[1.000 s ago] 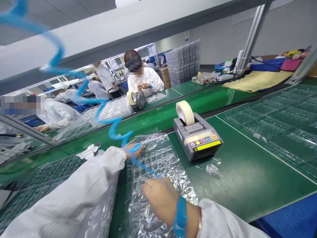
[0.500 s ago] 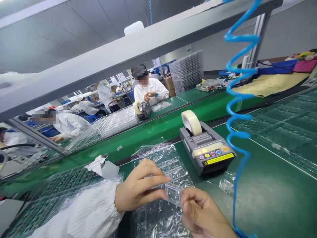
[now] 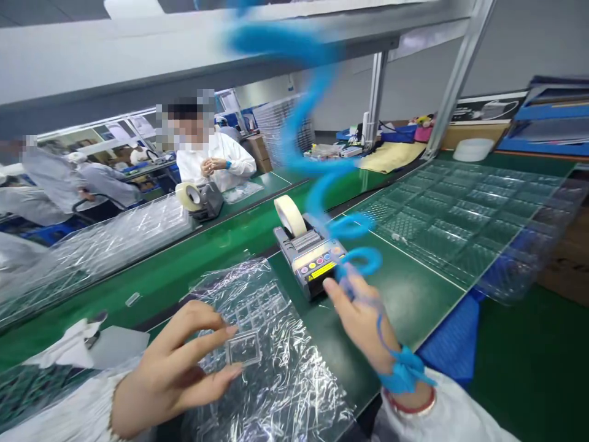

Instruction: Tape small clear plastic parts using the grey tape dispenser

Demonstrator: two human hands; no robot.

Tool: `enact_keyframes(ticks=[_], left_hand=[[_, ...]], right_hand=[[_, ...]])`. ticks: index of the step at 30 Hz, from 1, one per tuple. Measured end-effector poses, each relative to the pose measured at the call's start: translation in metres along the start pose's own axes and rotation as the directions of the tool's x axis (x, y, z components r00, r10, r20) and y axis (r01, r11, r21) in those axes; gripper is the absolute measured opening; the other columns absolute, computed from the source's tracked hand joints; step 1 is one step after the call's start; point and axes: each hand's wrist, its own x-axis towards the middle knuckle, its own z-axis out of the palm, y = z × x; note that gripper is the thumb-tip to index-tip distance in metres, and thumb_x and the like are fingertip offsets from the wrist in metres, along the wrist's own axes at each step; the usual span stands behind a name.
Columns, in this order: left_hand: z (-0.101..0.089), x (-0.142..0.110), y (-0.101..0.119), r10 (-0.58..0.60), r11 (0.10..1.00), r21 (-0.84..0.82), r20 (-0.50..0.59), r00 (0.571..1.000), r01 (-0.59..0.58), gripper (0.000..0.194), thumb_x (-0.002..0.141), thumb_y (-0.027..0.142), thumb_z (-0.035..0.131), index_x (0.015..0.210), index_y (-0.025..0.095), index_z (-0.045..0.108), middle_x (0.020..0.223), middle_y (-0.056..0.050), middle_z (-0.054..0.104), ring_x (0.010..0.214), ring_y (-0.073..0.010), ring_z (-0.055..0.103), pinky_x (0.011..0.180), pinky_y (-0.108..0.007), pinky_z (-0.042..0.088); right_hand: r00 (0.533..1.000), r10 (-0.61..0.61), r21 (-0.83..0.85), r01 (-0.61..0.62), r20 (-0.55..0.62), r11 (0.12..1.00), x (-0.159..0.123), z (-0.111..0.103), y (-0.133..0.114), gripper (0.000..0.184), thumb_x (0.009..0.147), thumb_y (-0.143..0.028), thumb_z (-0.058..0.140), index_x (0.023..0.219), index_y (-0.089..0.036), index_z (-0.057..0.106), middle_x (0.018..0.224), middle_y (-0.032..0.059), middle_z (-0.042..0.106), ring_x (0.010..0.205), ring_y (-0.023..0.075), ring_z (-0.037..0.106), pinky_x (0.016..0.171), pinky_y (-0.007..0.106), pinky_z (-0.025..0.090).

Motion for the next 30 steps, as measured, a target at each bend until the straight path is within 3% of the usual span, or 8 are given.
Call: enact_keyframes(ticks=[2, 5, 10, 12, 16, 20, 26, 30], left_hand=[[0.001, -0.002, 0.0, -0.016, 1.0, 0.014, 0.007, 1.0, 0.015, 0.029, 0.076, 0.019, 0.064, 0.101, 0.014, 0.051, 0.085, -0.006, 0.051, 0.076, -0.0175, 0.046, 0.065, -0.035, 0.043], [0.002, -0.004, 0.0, -0.046, 0.999, 0.017, 0.028, 0.999, 0.045, 0.029, 0.076, 0.018, 0.064, 0.101, 0.013, 0.05, 0.085, -0.006, 0.05, 0.077, -0.0176, 0.046, 0.066, -0.034, 0.043], [0.01, -0.006, -0.004, -0.082, 0.997, 0.015, 0.074, 0.994, 0.081, 0.029, 0.076, 0.02, 0.064, 0.1, 0.014, 0.05, 0.088, -0.006, 0.051, 0.078, -0.0179, 0.047, 0.067, -0.034, 0.043], [0.015, -0.005, -0.006, -0.091, 0.996, 0.016, 0.091, 0.992, 0.09, 0.028, 0.077, 0.022, 0.063, 0.1, 0.015, 0.05, 0.088, -0.006, 0.051, 0.078, -0.0181, 0.047, 0.067, -0.034, 0.043], [0.02, 0.0, -0.004, -0.098, 0.995, 0.022, 0.104, 0.99, 0.096, 0.024, 0.078, 0.024, 0.061, 0.098, 0.017, 0.05, 0.086, -0.005, 0.053, 0.077, -0.0181, 0.049, 0.066, -0.034, 0.044], [0.018, -0.002, 0.001, -0.091, 0.996, 0.036, 0.12, 0.989, 0.087, 0.025, 0.077, 0.024, 0.062, 0.098, 0.016, 0.051, 0.086, -0.005, 0.054, 0.078, -0.0184, 0.049, 0.067, -0.034, 0.043], [0.012, -0.007, 0.003, -0.119, 0.992, 0.046, 0.143, 0.983, 0.114, 0.026, 0.077, 0.024, 0.063, 0.099, 0.016, 0.051, 0.087, -0.006, 0.054, 0.079, -0.0186, 0.049, 0.067, -0.034, 0.043], [0.015, -0.005, 0.004, -0.115, 0.993, 0.031, 0.136, 0.984, 0.112, 0.026, 0.077, 0.023, 0.063, 0.099, 0.016, 0.051, 0.087, -0.005, 0.054, 0.079, -0.0184, 0.049, 0.069, -0.034, 0.043]], right_hand=[[0.998, -0.062, -0.303, 0.069, 0.033, 0.95, 0.017, -0.018, 0.01, 0.051, 0.088, -0.049, 0.036, 0.131, -0.024, 0.043, 0.057, -0.0029, 0.047, 0.052, 0.0147, 0.046, 0.049, 0.025, 0.034], [0.99, -0.054, -0.586, 0.122, 0.131, 0.801, 0.028, -0.027, 0.019, 0.051, 0.09, -0.051, 0.026, 0.135, -0.03, 0.038, 0.061, 0.0009, 0.059, 0.053, 0.0188, 0.054, 0.048, 0.026, 0.034], [0.991, -0.066, -0.816, 0.136, 0.119, 0.563, 0.027, -0.026, 0.011, 0.054, 0.09, -0.054, 0.023, 0.136, -0.031, 0.037, 0.054, 0.0033, 0.059, 0.046, 0.0205, 0.054, 0.042, 0.025, 0.025], [0.989, -0.056, -0.833, 0.148, 0.14, 0.532, 0.03, -0.03, 0.003, 0.052, 0.09, -0.053, 0.026, 0.134, -0.031, 0.041, 0.056, 0.0042, 0.061, 0.047, 0.0202, 0.055, 0.042, 0.024, 0.026], [0.969, -0.065, -0.657, 0.21, 0.239, 0.724, 0.039, -0.047, -0.005, 0.042, 0.088, -0.047, 0.037, 0.122, -0.029, 0.054, 0.064, 0.0021, 0.063, 0.055, 0.0184, 0.057, 0.048, 0.025, 0.035], [0.987, -0.062, -0.4, 0.118, 0.151, 0.909, 0.041, -0.051, 0.013, 0.042, 0.085, -0.051, 0.039, 0.098, -0.019, 0.065, 0.06, 0.001, 0.06, 0.055, 0.0164, 0.054, 0.05, 0.026, 0.038], [0.943, 0.048, 0.006, -0.053, 0.329, 0.999, 0.044, -0.03, 0.052, 0.036, 0.077, -0.048, 0.054, 0.087, -0.016, 0.066, 0.07, 0.0026, 0.061, 0.067, 0.0164, 0.055, 0.059, 0.027, 0.042], [0.936, 0.055, 0.106, -0.098, 0.347, 0.99, 0.047, -0.021, 0.054, 0.034, 0.076, -0.048, 0.055, 0.076, -0.015, 0.063, 0.065, -0.0007, 0.056, 0.057, 0.0108, 0.047, 0.053, 0.024, 0.037]])
